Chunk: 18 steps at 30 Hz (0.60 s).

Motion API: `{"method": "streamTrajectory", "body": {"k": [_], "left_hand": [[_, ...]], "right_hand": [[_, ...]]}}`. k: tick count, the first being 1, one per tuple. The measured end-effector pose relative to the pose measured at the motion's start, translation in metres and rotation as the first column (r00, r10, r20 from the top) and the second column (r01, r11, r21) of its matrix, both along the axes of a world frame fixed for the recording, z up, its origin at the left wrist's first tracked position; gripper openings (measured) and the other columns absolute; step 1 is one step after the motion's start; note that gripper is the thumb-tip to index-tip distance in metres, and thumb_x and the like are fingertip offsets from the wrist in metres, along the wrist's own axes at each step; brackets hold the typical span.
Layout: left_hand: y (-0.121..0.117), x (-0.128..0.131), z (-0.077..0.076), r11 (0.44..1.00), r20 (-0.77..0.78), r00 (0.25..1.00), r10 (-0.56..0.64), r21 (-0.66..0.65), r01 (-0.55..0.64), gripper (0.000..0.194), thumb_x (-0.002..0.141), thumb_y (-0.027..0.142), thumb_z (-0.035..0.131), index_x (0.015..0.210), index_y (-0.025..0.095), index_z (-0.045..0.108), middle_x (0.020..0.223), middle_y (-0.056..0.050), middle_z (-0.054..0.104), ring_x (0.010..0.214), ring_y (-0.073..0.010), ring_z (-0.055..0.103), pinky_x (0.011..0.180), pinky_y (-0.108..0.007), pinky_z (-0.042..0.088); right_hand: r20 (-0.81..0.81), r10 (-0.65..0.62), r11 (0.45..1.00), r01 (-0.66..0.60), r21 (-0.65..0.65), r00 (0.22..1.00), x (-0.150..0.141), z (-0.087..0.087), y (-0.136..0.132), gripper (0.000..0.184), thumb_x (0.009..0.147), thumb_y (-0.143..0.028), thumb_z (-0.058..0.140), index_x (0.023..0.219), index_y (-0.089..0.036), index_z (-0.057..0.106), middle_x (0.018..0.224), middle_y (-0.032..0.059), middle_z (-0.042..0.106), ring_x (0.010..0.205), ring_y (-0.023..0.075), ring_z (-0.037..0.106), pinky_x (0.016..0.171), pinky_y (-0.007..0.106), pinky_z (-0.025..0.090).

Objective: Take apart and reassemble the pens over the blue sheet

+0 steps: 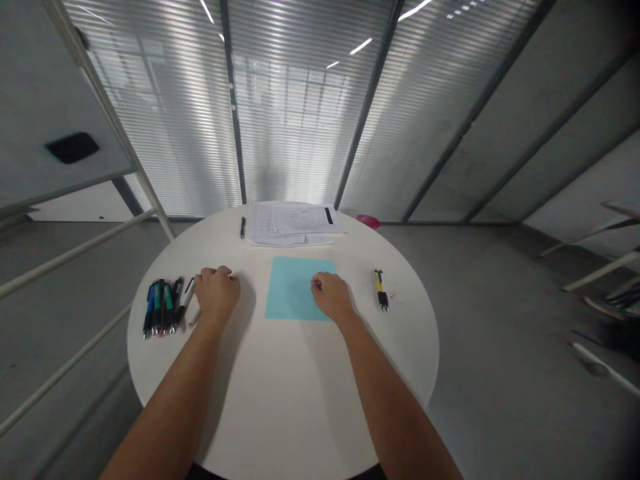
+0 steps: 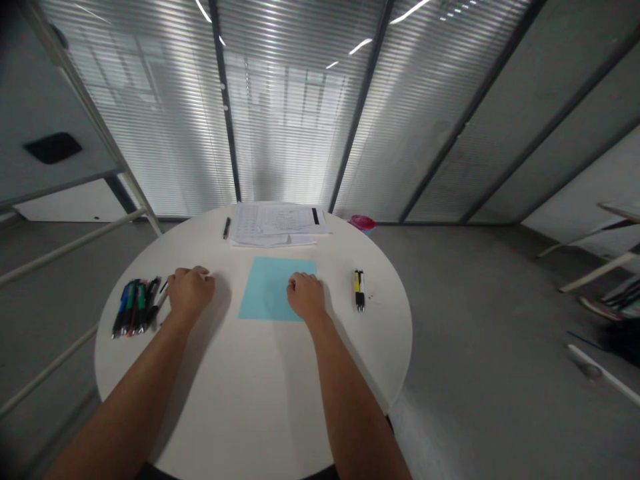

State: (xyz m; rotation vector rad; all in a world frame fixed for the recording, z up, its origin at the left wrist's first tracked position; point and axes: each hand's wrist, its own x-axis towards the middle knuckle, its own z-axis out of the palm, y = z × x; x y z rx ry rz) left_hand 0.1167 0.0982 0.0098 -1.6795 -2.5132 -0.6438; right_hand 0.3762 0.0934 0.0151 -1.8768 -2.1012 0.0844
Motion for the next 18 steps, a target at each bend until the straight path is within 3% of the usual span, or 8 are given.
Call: {"method": "streamTrajectory", "body": {"k": [4,8,11,13,15,18], "left_hand": [[0.005,-0.007,-0.009,0.997,-0.053,0.995,-0.082,-0.016,0.081,0.041,0.079,0.017,0.044,0.115,0.017,0.064,0.105,-0.017,0.058,0.108,-0.0307,0.05,0.093,-0.041,0.034],[0.01,-0.008,-0.011,0.991,0.029,0.993,-0.113,-0.07,0.115,0.042,0.079,0.014,0.044,0.117,0.018,0.061,0.104,-0.016,0.06,0.101,-0.0295,0.055,0.087,-0.04,0.039],[0.012,0.0,-0.009,0.962,0.099,0.957,-0.271,0.011,0.271,0.038,0.082,0.013,0.041,0.113,0.018,0.062,0.103,-0.013,0.062,0.1,-0.0251,0.056,0.09,-0.037,0.04],[0.01,0.013,-0.008,0.9,0.115,0.897,-0.427,0.148,0.41,0.036,0.085,0.013,0.039,0.113,0.017,0.062,0.107,-0.011,0.062,0.104,-0.023,0.054,0.094,-0.036,0.04],[0.004,0.029,-0.006,0.788,0.132,0.787,-0.603,0.254,0.561,0.034,0.087,0.015,0.04,0.115,0.017,0.06,0.11,-0.01,0.062,0.105,-0.0213,0.053,0.095,-0.034,0.042],[-0.007,0.053,-0.006,0.632,0.188,0.605,-0.774,0.284,0.721,0.033,0.088,0.018,0.043,0.117,0.021,0.058,0.107,-0.007,0.064,0.104,-0.0198,0.055,0.095,-0.035,0.044]], "right_hand": [[0.007,-0.008,1.0,0.008,0.001,1.0,0.0,-0.001,0.001,0.018,0.088,-0.024,0.047,0.091,-0.021,0.065,0.095,0.0053,0.068,0.092,0.0191,0.055,0.081,0.029,0.036],[-0.012,-0.003,1.0,0.003,0.01,1.0,0.001,-0.003,0.002,0.016,0.087,-0.024,0.049,0.09,-0.021,0.065,0.094,0.0051,0.068,0.091,0.0192,0.056,0.081,0.029,0.036],[-0.06,0.013,1.0,-0.011,0.021,0.998,0.001,-0.003,0.002,0.016,0.087,-0.023,0.049,0.091,-0.021,0.064,0.094,0.0049,0.068,0.092,0.0188,0.057,0.082,0.029,0.037],[-0.148,0.038,0.999,-0.036,0.022,0.988,-0.002,-0.004,0.002,0.015,0.086,-0.022,0.049,0.091,-0.021,0.064,0.092,0.0043,0.069,0.09,0.0176,0.058,0.082,0.028,0.037],[-0.301,0.092,0.996,-0.088,0.026,0.949,-0.007,-0.005,0.001,0.016,0.087,-0.025,0.048,0.089,-0.021,0.064,0.087,0.0025,0.068,0.085,0.0157,0.059,0.079,0.026,0.039],[-0.572,0.195,0.977,-0.211,0.04,0.796,-0.016,-0.005,-0.001,0.021,0.088,-0.033,0.047,0.087,-0.019,0.063,0.078,-0.0003,0.066,0.074,0.0132,0.058,0.073,0.024,0.042]]}}
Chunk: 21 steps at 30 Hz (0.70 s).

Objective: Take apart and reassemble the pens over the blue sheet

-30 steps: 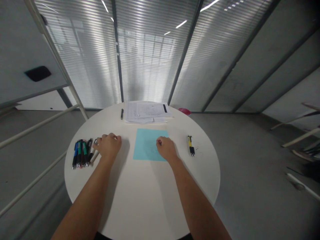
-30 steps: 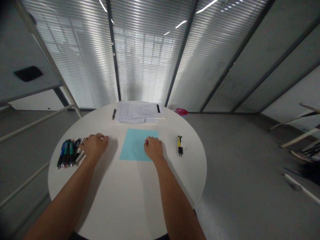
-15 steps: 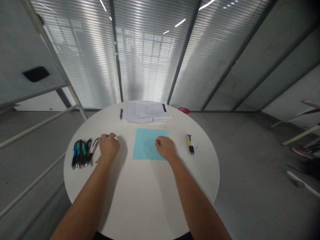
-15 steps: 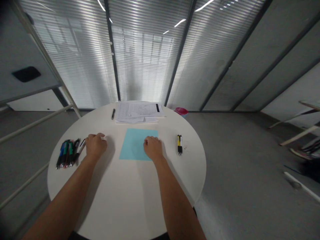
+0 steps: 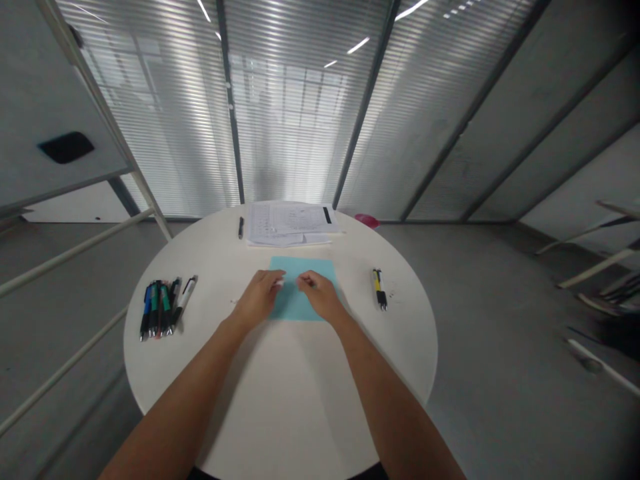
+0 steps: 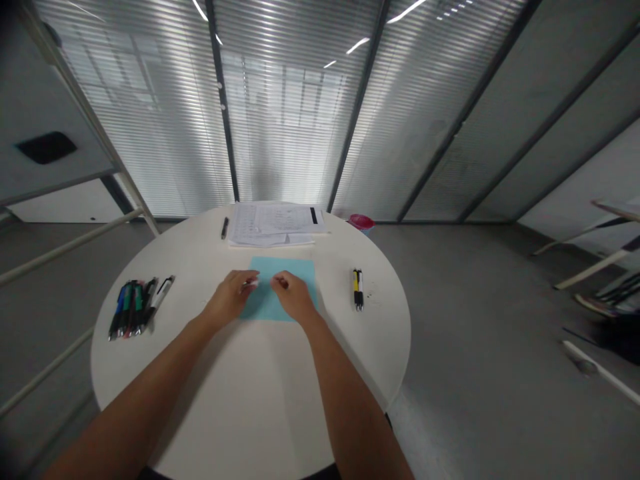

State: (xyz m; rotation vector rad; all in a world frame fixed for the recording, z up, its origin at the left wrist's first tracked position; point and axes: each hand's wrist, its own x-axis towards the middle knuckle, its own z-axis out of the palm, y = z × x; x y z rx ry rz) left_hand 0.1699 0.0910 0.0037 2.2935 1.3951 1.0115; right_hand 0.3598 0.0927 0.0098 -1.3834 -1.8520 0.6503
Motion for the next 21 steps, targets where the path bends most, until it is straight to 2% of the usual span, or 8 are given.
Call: {"method": "streamTrajectory", "body": {"k": [2,4,9,14,17,21], "left_hand": [[-0.006,0.011,-0.001,0.993,0.014,0.994,-0.108,-0.045,0.109,0.032,0.088,0.018,0.045,0.117,0.022,0.058,0.107,-0.007,0.065,0.103,-0.0192,0.056,0.094,-0.033,0.045],[-0.007,0.015,-0.003,0.988,0.05,0.989,-0.138,-0.055,0.141,0.03,0.087,0.018,0.047,0.115,0.022,0.059,0.105,-0.007,0.065,0.1,-0.0185,0.057,0.091,-0.032,0.046],[-0.001,0.011,-0.009,0.986,0.181,0.97,-0.163,0.051,0.156,0.029,0.087,0.021,0.051,0.116,0.022,0.057,0.102,-0.008,0.063,0.094,-0.0182,0.059,0.083,-0.033,0.05],[-0.004,0.012,-0.004,0.972,0.183,0.957,-0.226,0.099,0.211,0.022,0.089,0.02,0.049,0.106,0.021,0.062,0.092,-0.007,0.061,0.083,-0.0156,0.058,0.076,-0.029,0.05],[-0.005,0.011,0.0,0.977,0.142,0.974,-0.175,0.148,0.154,0.022,0.088,0.025,0.051,0.106,0.02,0.062,0.093,-0.008,0.061,0.086,-0.0176,0.058,0.078,-0.031,0.048],[0.0,0.0,0.0,0.982,0.112,0.994,-0.005,0.186,-0.016,0.026,0.084,0.029,0.056,0.108,0.019,0.064,0.098,-0.009,0.063,0.087,-0.0202,0.058,0.083,-0.036,0.045]], "right_hand": [[-0.156,0.075,0.997,-0.079,-0.019,0.985,-0.005,0.0,-0.001,0.021,0.086,-0.034,0.048,0.085,-0.018,0.062,0.076,-0.0009,0.065,0.072,0.0124,0.058,0.07,0.023,0.042],[-0.221,0.101,0.994,-0.11,-0.026,0.97,-0.007,0.0,-0.002,0.019,0.083,-0.033,0.051,0.084,-0.018,0.062,0.074,-0.0016,0.064,0.07,0.012,0.056,0.068,0.023,0.042],[-0.121,0.056,0.998,-0.057,-0.009,0.991,-0.005,-0.006,0.0,0.018,0.083,-0.036,0.052,0.08,-0.02,0.059,0.06,-0.0054,0.052,0.058,0.0111,0.046,0.059,0.023,0.035],[-0.126,0.111,0.994,-0.113,-0.009,0.986,-0.005,-0.011,0.002,0.029,0.087,-0.042,0.047,0.071,-0.02,0.055,0.063,-0.0042,0.053,0.06,0.0115,0.046,0.059,0.024,0.034],[-0.173,0.059,0.998,-0.06,-0.003,0.983,-0.002,-0.01,0.006,0.031,0.088,-0.043,0.046,0.07,-0.02,0.055,0.063,-0.0031,0.055,0.061,0.0122,0.048,0.06,0.024,0.035],[-0.312,-0.101,0.994,0.109,0.01,0.945,0.008,-0.008,0.015,0.036,0.088,-0.045,0.043,0.065,-0.02,0.053,0.059,-0.0021,0.053,0.058,0.0128,0.048,0.059,0.025,0.036]]}}
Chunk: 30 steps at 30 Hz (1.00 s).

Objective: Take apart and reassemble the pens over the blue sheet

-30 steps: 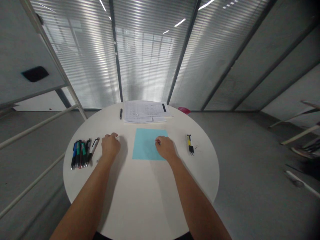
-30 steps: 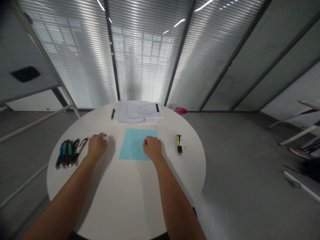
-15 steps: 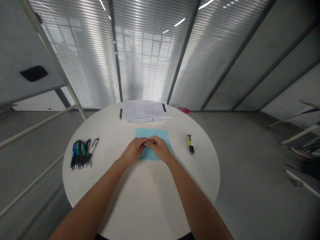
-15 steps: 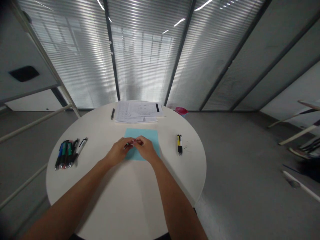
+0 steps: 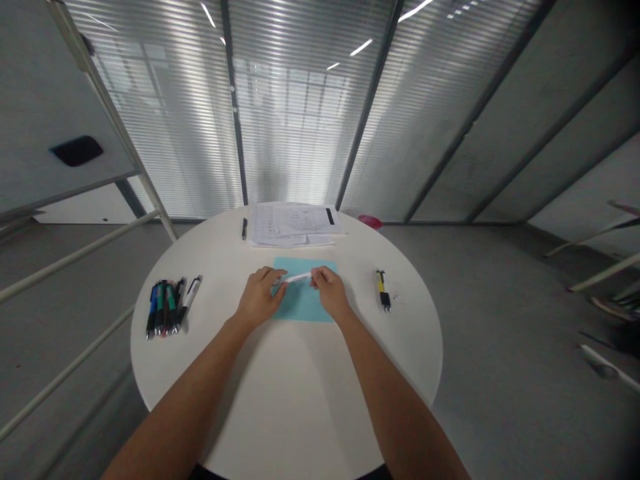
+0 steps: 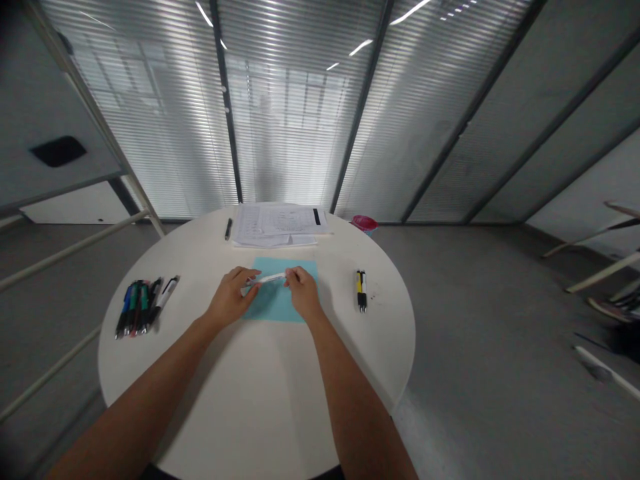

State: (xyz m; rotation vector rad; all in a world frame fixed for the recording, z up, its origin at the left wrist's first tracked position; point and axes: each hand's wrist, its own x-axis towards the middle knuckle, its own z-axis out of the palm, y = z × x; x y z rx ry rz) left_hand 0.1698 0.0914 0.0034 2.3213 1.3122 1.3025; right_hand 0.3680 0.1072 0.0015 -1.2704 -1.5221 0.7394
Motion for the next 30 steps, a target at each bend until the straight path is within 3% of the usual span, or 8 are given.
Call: {"method": "streamTrajectory", "body": {"k": [5,8,12,21,26,30], "left_hand": [[0.007,-0.008,-0.002,0.98,0.264,0.961,0.08,-0.195,-0.028,0.023,0.082,0.032,0.059,0.099,0.019,0.067,0.08,-0.004,0.065,0.07,-0.0159,0.057,0.071,-0.03,0.044],[0.007,-0.005,0.0,0.947,0.492,0.865,0.1,-0.313,0.068,0.025,0.077,0.033,0.064,0.097,0.019,0.067,0.071,-0.001,0.062,0.064,-0.014,0.056,0.063,-0.026,0.042],[0.009,-0.003,0.003,0.912,0.696,0.708,0.122,-0.36,0.197,0.026,0.074,0.033,0.066,0.094,0.016,0.065,0.073,-0.003,0.065,0.064,-0.013,0.056,0.063,-0.026,0.043],[0.018,-0.009,-0.007,0.869,0.82,0.544,0.178,-0.391,0.304,0.027,0.071,0.036,0.071,0.087,0.015,0.067,0.078,-0.005,0.066,0.058,-0.0098,0.053,0.06,-0.025,0.041],[0.021,-0.006,-0.007,0.841,0.873,0.44,0.21,-0.391,0.375,0.025,0.067,0.033,0.074,0.082,0.015,0.066,0.074,-0.004,0.065,0.056,-0.0092,0.052,0.057,-0.025,0.04],[0.022,-0.006,-0.007,0.83,0.89,0.405,0.208,-0.38,0.408,0.023,0.066,0.031,0.075,0.081,0.015,0.066,0.071,-0.003,0.063,0.056,-0.0089,0.052,0.057,-0.024,0.04]], "right_hand": [[-0.157,-0.107,0.994,0.107,-0.012,0.982,0.009,-0.001,0.007,0.034,0.084,-0.045,0.046,0.061,-0.02,0.051,0.055,-0.0024,0.051,0.055,0.0127,0.047,0.059,0.026,0.036],[-0.185,-0.124,0.992,0.121,-0.028,0.975,0.009,-0.002,0.008,0.034,0.083,-0.045,0.047,0.06,-0.02,0.052,0.054,-0.0025,0.052,0.054,0.0124,0.047,0.057,0.027,0.035],[-0.221,-0.135,0.991,0.128,-0.046,0.966,0.009,-0.003,0.009,0.034,0.081,-0.046,0.048,0.059,-0.02,0.053,0.052,-0.0025,0.052,0.051,0.0119,0.045,0.055,0.027,0.033],[-0.213,-0.132,0.991,0.122,-0.057,0.968,0.008,-0.002,0.01,0.035,0.082,-0.047,0.047,0.062,-0.02,0.055,0.053,-0.0027,0.051,0.053,0.0125,0.047,0.057,0.027,0.036],[-0.165,-0.095,0.995,0.091,-0.033,0.982,0.007,-0.002,0.008,0.046,0.087,-0.054,0.041,0.055,-0.021,0.046,0.051,-0.0031,0.046,0.052,0.012,0.043,0.057,0.027,0.034],[-0.188,-0.114,0.992,0.101,-0.078,0.976,0.006,-0.002,0.007,0.049,0.088,-0.056,0.038,0.054,-0.021,0.042,0.048,-0.0036,0.043,0.049,0.0117,0.04,0.054,0.027,0.032]]}}
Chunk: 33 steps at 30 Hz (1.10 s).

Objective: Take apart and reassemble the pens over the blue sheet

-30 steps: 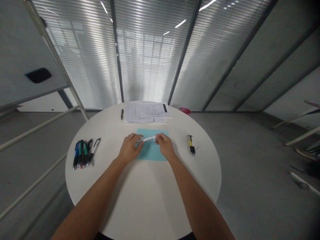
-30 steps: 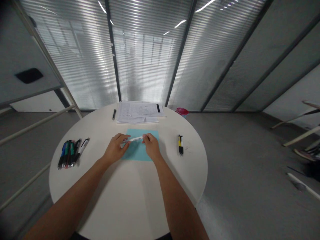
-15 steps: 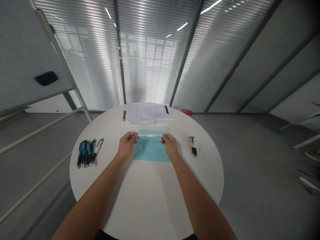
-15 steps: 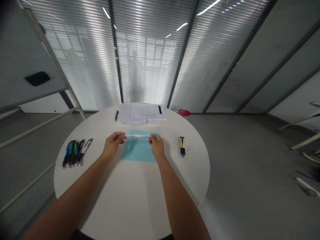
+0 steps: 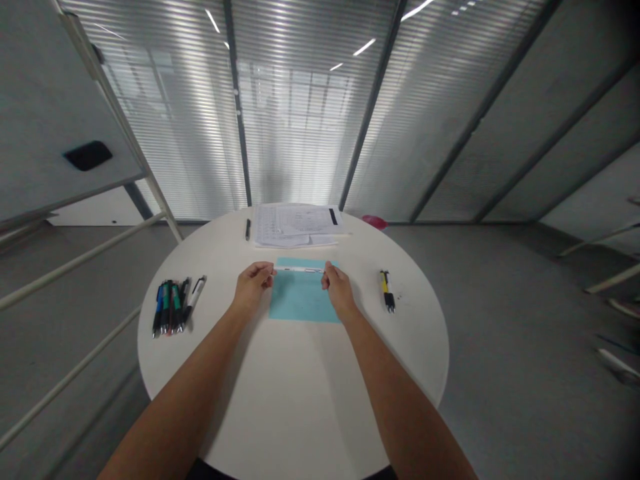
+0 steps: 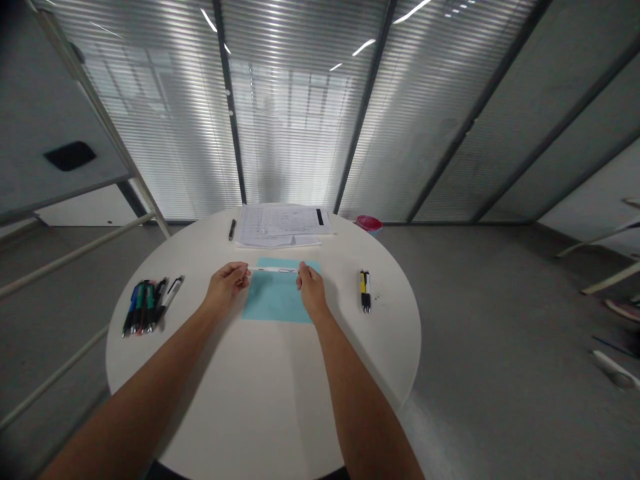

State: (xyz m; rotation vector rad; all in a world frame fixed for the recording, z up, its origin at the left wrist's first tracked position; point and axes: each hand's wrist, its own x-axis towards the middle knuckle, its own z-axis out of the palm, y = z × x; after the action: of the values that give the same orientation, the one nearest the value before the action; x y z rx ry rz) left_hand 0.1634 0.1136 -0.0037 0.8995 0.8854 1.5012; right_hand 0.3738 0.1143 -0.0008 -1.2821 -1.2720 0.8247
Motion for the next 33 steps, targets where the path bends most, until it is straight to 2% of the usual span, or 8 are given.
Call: {"method": "streamTrajectory", "body": {"k": [15,23,33], "left_hand": [[0.0049,-0.0003,-0.0028,0.998,0.105,0.994,-0.021,-0.058,0.027,0.022,0.064,0.027,0.077,0.078,0.014,0.066,0.064,-0.001,0.058,0.054,-0.0082,0.05,0.052,-0.022,0.037],[0.0041,-0.0011,0.0008,0.996,0.157,0.986,-0.048,-0.063,0.059,0.021,0.064,0.026,0.076,0.078,0.013,0.065,0.062,0.0,0.058,0.054,-0.0069,0.048,0.051,-0.021,0.036],[0.0038,-0.0015,0.0017,0.993,0.157,0.986,-0.059,-0.095,0.075,0.024,0.065,0.026,0.076,0.081,0.013,0.064,0.063,0.0,0.057,0.053,-0.0072,0.049,0.051,-0.021,0.037]], "right_hand": [[-0.072,0.051,0.998,-0.049,0.028,0.996,-0.0015,-0.0062,0.0017,0.045,0.084,-0.058,0.045,0.057,-0.022,0.043,0.049,-0.0036,0.042,0.047,0.0114,0.038,0.049,0.026,0.031],[-0.118,0.075,0.997,-0.074,0.013,0.99,-0.0037,-0.0075,0.0018,0.042,0.083,-0.057,0.049,0.06,-0.022,0.043,0.049,-0.0059,0.04,0.044,0.0094,0.035,0.045,0.024,0.029],[-0.191,0.084,0.996,-0.085,0.005,0.978,-0.0049,-0.0047,0.0009,0.036,0.08,-0.054,0.054,0.067,-0.022,0.047,0.051,-0.0065,0.043,0.043,0.0081,0.035,0.041,0.023,0.026]]}}
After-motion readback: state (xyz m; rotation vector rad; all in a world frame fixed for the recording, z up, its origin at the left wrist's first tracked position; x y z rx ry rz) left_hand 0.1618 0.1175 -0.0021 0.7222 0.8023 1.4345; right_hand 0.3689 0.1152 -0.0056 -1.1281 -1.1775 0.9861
